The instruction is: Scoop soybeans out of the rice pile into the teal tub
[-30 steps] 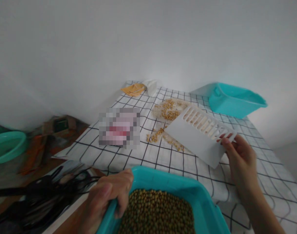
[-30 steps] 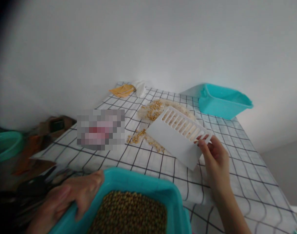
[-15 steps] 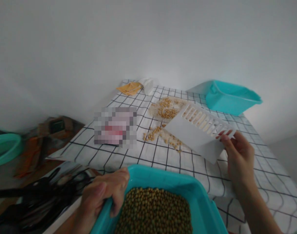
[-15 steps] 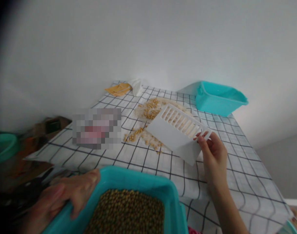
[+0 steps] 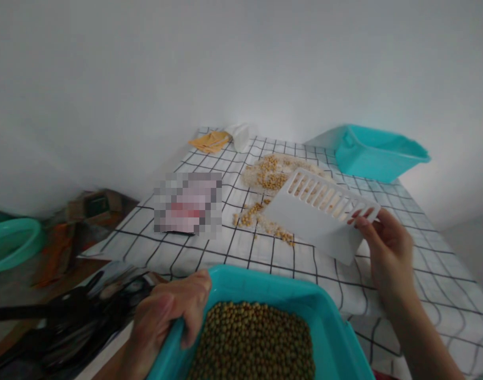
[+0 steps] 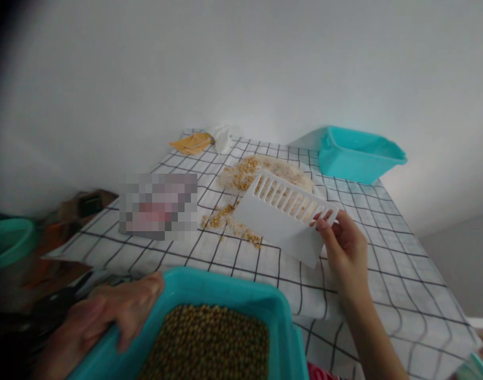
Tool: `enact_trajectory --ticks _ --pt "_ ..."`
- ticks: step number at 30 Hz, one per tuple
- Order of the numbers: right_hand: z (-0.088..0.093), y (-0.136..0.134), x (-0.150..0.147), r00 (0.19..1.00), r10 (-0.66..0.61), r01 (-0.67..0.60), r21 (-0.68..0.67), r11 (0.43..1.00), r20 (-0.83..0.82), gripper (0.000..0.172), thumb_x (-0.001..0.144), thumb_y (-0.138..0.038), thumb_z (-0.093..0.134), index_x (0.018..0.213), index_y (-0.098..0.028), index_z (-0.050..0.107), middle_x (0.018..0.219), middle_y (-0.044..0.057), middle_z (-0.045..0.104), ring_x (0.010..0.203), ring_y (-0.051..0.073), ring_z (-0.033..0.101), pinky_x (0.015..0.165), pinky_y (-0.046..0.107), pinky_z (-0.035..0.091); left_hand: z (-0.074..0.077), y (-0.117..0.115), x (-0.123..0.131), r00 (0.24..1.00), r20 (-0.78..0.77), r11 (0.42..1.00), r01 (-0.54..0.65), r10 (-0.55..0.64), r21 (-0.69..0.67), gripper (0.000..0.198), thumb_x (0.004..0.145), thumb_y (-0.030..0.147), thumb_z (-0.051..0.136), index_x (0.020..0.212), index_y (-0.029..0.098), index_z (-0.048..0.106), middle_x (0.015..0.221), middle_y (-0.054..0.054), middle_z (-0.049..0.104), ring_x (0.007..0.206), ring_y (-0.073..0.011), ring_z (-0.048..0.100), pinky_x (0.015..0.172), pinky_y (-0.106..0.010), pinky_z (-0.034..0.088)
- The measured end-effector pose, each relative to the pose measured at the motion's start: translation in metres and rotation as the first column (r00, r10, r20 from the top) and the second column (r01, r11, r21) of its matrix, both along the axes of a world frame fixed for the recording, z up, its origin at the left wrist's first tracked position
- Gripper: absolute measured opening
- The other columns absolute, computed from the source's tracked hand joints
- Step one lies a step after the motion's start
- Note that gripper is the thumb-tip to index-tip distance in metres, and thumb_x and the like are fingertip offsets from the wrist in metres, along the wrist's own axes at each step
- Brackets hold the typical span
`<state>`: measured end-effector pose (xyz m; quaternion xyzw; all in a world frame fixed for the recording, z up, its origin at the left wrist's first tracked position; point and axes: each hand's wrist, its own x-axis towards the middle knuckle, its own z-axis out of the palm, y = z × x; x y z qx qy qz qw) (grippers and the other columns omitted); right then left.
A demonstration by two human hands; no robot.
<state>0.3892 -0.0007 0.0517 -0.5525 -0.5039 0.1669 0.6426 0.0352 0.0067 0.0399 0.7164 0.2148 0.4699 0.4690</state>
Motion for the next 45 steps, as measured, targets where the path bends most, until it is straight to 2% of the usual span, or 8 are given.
enact_trajectory --ticks 3,6,12,17,22,30,37,45 --pt "-0.001 -0.001 0.001 1.000 0.008 -0.008 -0.007 1.000 0.003 0.011 0.094 -0.037 0.079 0.092 -0.026 0.078 0.088 0.002 0.076 0.074 0.018 0.067 0.063 0.027 0.049 0.000 0.000 -0.002 1.000 0.007 0.999 -0.019 0.019 -0.044 0.070 0.115 0.048 0.021 0.057 0.020 0.049 0.048 0.003 0.050 0.048 -0.0148 0.047 0.066 -0.034 0.047" --pt "-0.002 -0.001 0.000 1.000 0.003 -0.003 -0.004 1.000 -0.001 0.013 0.094 -0.038 0.079 0.089 -0.026 0.076 0.085 0.002 0.074 0.070 0.017 0.064 0.061 0.028 0.047 0.000 0.002 -0.004 1.000 -0.018 1.000 -0.004 0.004 -0.006 0.069 0.115 0.046 0.021 0.058 0.020 0.050 0.048 0.003 0.054 0.047 -0.0144 0.050 0.067 -0.034 0.048" --pt "0.001 0.000 0.001 0.999 -0.017 0.017 -0.020 1.000 0.029 0.016 0.096 -0.039 0.075 0.087 -0.026 0.074 0.086 0.003 0.074 0.077 0.020 0.067 0.066 0.030 0.050 0.003 0.002 -0.004 0.999 -0.031 0.999 -0.020 0.019 -0.028 0.069 0.114 0.046 0.022 0.056 0.020 0.050 0.047 0.002 0.053 0.045 -0.0154 0.049 0.066 -0.036 0.049" --pt "-0.002 0.000 0.003 0.999 0.033 -0.032 -0.042 0.999 0.032 0.017 0.096 -0.041 0.074 0.089 -0.026 0.075 0.082 0.002 0.072 0.070 0.018 0.062 0.063 0.029 0.047 0.004 0.003 -0.006 0.999 -0.054 1.000 -0.007 0.007 -0.005 0.070 0.114 0.045 0.021 0.057 0.020 0.050 0.046 0.002 0.054 0.044 -0.0151 0.051 0.064 -0.036 0.050" --pt "-0.003 -0.003 0.002 0.998 0.054 -0.053 -0.028 0.998 0.031 0.016 0.097 -0.041 0.074 0.090 -0.027 0.075 0.078 0.000 0.068 0.065 0.017 0.055 0.064 0.030 0.046 0.006 0.006 -0.009 0.995 -0.098 0.999 0.020 -0.017 0.028 0.069 0.115 0.045 0.022 0.057 0.020 0.052 0.048 0.003 0.055 0.047 -0.0150 0.053 0.071 -0.036 0.052" --pt "-0.002 -0.001 0.003 0.999 -0.029 0.030 -0.021 0.999 0.030 0.023 0.096 -0.042 0.073 0.081 -0.025 0.068 0.079 0.001 0.067 0.069 0.018 0.058 0.063 0.030 0.043 0.004 0.003 -0.005 0.998 -0.060 1.000 -0.015 0.015 -0.009 0.069 0.114 0.046 0.024 0.056 0.021 0.051 0.048 0.002 0.055 0.046 -0.0165 0.051 0.069 -0.037 0.051" --pt "-0.003 -0.002 0.003 0.999 0.018 -0.017 -0.031 0.999 0.041 0.021 0.097 -0.043 0.072 0.086 -0.026 0.072 0.078 0.000 0.065 0.070 0.019 0.057 0.066 0.030 0.044 0.003 0.002 -0.002 1.000 0.016 1.000 0.000 0.000 -0.018 0.069 0.114 0.045 0.025 0.056 0.021 0.051 0.045 0.001 0.051 0.045 -0.0163 0.048 0.063 -0.037 0.047" --pt "-0.005 -0.003 0.006 0.999 0.034 -0.033 -0.039 0.999 0.033 0.021 0.095 -0.044 0.075 0.085 -0.026 0.072 0.077 0.000 0.062 0.071 0.019 0.056 0.065 0.030 0.043 -0.005 0.000 -0.007 1.000 0.013 0.999 0.014 -0.014 -0.040 0.066 0.114 0.043 0.021 0.059 0.021 0.050 0.048 0.002 0.051 0.048 -0.0160 0.049 0.071 -0.037 0.048"
